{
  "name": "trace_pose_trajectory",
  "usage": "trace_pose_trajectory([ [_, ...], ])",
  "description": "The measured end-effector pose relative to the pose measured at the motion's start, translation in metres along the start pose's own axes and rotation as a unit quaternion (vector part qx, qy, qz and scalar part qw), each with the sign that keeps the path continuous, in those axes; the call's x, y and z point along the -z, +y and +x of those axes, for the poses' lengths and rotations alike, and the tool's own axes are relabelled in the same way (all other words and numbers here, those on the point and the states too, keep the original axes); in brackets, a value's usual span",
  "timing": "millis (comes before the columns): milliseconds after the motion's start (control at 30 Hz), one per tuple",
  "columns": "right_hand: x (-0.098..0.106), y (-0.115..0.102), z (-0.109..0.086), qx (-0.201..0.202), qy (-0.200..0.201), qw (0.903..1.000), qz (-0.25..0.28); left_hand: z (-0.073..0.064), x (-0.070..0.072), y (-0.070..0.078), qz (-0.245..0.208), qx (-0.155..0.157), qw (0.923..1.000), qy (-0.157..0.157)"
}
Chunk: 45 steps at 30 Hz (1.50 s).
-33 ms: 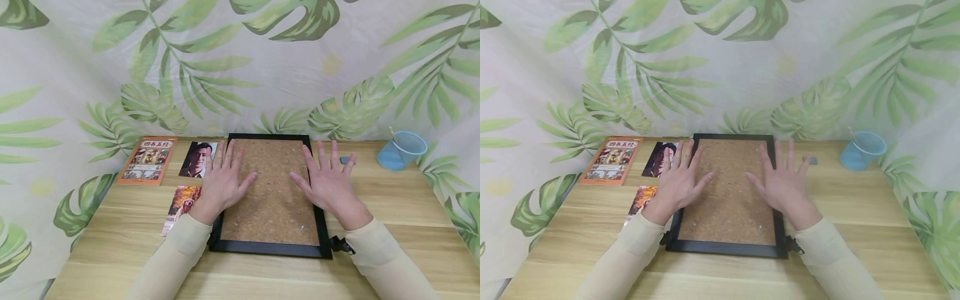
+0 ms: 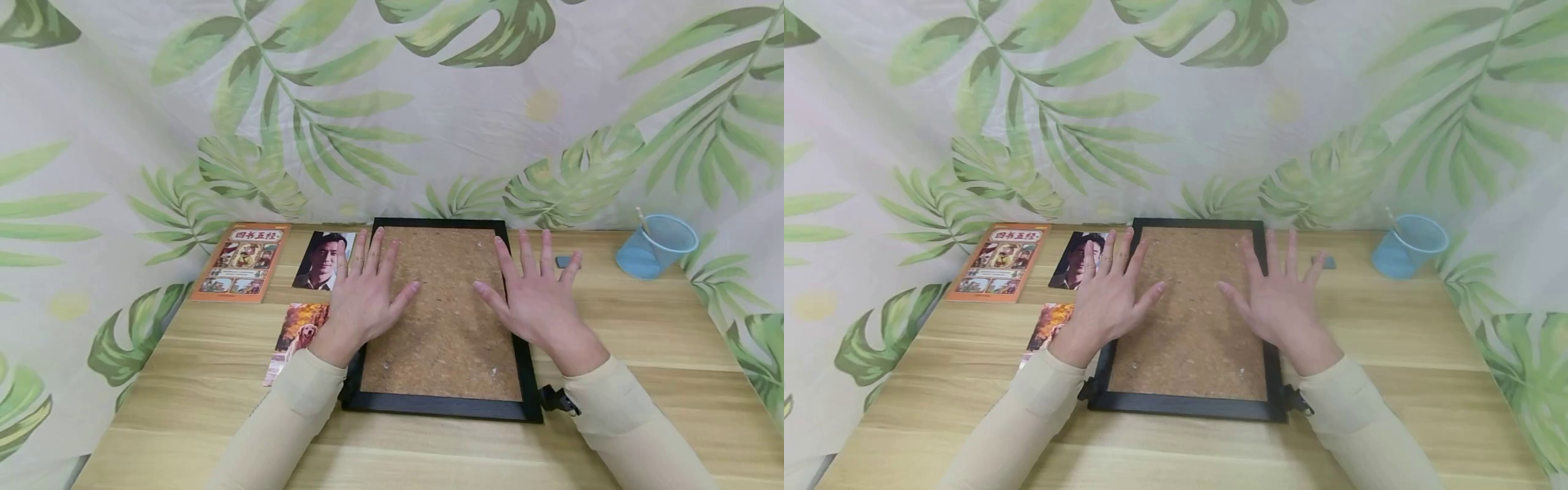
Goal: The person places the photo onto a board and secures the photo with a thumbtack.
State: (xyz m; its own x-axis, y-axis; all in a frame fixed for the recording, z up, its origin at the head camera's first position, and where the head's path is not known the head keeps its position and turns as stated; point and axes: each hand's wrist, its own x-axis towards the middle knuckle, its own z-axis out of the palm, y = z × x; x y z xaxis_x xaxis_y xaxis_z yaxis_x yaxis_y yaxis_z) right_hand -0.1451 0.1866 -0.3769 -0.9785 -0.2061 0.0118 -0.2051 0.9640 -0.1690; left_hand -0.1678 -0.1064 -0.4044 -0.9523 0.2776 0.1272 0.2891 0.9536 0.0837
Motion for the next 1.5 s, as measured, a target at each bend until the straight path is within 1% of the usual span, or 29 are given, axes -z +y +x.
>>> trace_pose_trajectory([
  [167, -0.003, -0.002, 0.001, 0.007, 0.0, 0.9999, -0.011, -0.003, 0.001, -0.002, 0.0, 0.005, 1.0, 0.0],
  [367, -0.004, -0.004, -0.002, 0.001, -0.012, 0.9999, 0.001, -0.005, -0.001, -0.002, 0.003, 0.001, 0.9999, -0.01],
  [533, -0.001, -0.004, -0.002, 0.005, -0.007, 1.0, 0.003, -0.005, -0.002, -0.002, 0.006, 0.002, 1.0, -0.001],
  [700, 0.002, -0.005, -0.001, 0.011, -0.012, 0.9999, 0.002, -0.005, -0.003, -0.004, 0.009, 0.004, 0.9999, 0.002],
  [867, -0.001, -0.001, -0.004, 0.013, -0.004, 0.9999, 0.009, -0.006, -0.001, -0.007, 0.003, 0.0, 1.0, 0.002],
  [1000, -0.005, 0.005, -0.006, 0.023, 0.006, 0.9995, 0.02, -0.008, 0.001, -0.014, -0.012, -0.006, 0.9999, -0.01],
  [1100, -0.006, 0.014, -0.009, 0.031, 0.001, 0.9989, 0.034, -0.01, 0.003, -0.021, -0.022, -0.012, 0.9996, -0.016],
  [1200, -0.009, 0.022, -0.011, 0.034, -0.009, 0.9982, 0.049, -0.011, 0.003, -0.029, -0.025, -0.019, 0.9995, -0.01],
  [1300, -0.012, 0.03, -0.012, 0.039, -0.011, 0.9979, 0.052, -0.012, 0.003, -0.037, -0.029, -0.027, 0.9992, -0.007],
  [1400, -0.014, 0.037, -0.013, 0.048, -0.009, 0.9974, 0.052, -0.013, 0.003, -0.045, -0.042, -0.028, 0.9987, -0.006],
  [1500, -0.015, 0.045, -0.014, 0.059, -0.004, 0.9958, 0.069, -0.012, 0.003, -0.054, -0.063, -0.025, 0.9977, -0.001],
])
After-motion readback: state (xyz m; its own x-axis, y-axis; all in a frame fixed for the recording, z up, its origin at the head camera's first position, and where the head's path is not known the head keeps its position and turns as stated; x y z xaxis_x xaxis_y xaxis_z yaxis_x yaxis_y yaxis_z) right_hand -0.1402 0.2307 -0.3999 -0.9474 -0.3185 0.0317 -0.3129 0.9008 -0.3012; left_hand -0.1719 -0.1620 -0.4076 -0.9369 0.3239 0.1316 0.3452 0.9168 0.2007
